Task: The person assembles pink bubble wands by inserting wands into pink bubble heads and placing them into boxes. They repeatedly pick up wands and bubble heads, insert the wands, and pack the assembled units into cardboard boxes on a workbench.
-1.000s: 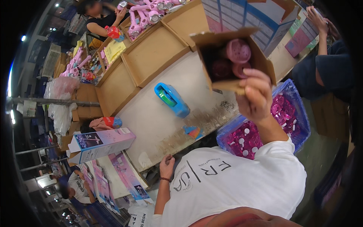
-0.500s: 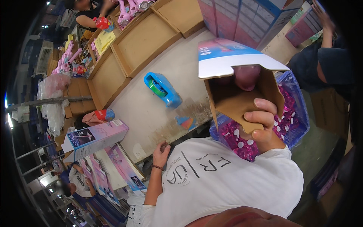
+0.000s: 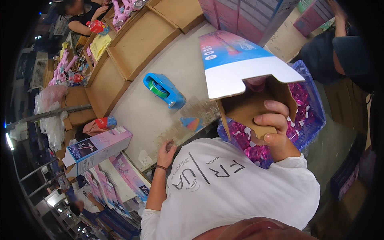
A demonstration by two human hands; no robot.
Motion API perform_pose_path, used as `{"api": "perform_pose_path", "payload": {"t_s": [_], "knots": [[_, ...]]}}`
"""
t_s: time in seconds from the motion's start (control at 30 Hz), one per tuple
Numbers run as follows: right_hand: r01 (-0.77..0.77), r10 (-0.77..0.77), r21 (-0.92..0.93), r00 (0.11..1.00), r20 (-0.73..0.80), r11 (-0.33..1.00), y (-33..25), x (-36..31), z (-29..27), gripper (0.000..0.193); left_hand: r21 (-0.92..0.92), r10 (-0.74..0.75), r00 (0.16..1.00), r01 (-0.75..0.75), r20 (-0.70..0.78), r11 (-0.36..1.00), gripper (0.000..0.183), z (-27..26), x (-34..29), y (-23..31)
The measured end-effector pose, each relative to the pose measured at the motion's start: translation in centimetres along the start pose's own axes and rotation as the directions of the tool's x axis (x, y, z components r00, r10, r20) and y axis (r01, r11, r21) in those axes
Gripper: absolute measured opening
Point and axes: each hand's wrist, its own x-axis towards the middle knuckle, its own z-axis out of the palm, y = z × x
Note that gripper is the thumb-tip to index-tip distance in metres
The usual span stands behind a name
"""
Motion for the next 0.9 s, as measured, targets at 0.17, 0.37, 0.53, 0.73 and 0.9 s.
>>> {"api": "perform_pose_path", "payload": {"t_s": [0.17,0.37,0.53,0.73,0.9], "knots": [[0.011,-0.012,-0.017,0.999,-0.042,1.0,0.1,0.6,0.5,0.039,0.028,0.015,1.0,-0.015,0.004,0.999,0.039,0.1,0.0,0.5],[-0.007,0.006,-0.033,1.0,-0.029,0.999,-0.3,0.6,0.5,0.04,0.035,0.061,0.998,-0.061,-0.005,0.998,0.04,0.2,-0.2,0.6],[0.082,-0.082,0.005,0.993,-0.082,0.997,0.5,4.1,1.8,0.04,0.068,0.049,0.999,-0.048,-0.015,0.997,0.041,0.3,-0.5,0.2],[0.366,-0.368,-0.035,0.924,-0.101,0.93,6.8,16.2,7.0,0.042,0.06,0.09,0.996,-0.089,-0.013,0.994,0.04,0.9,-0.4,-0.6],[0.17,-0.211,-0.358,0.974,-0.077,0.918,9.6,21.7,10.9,0.051,-0.055,0.059,0.993,-0.065,-0.107,0.996,0.043,1.2,-2.0,-2.7]]}}
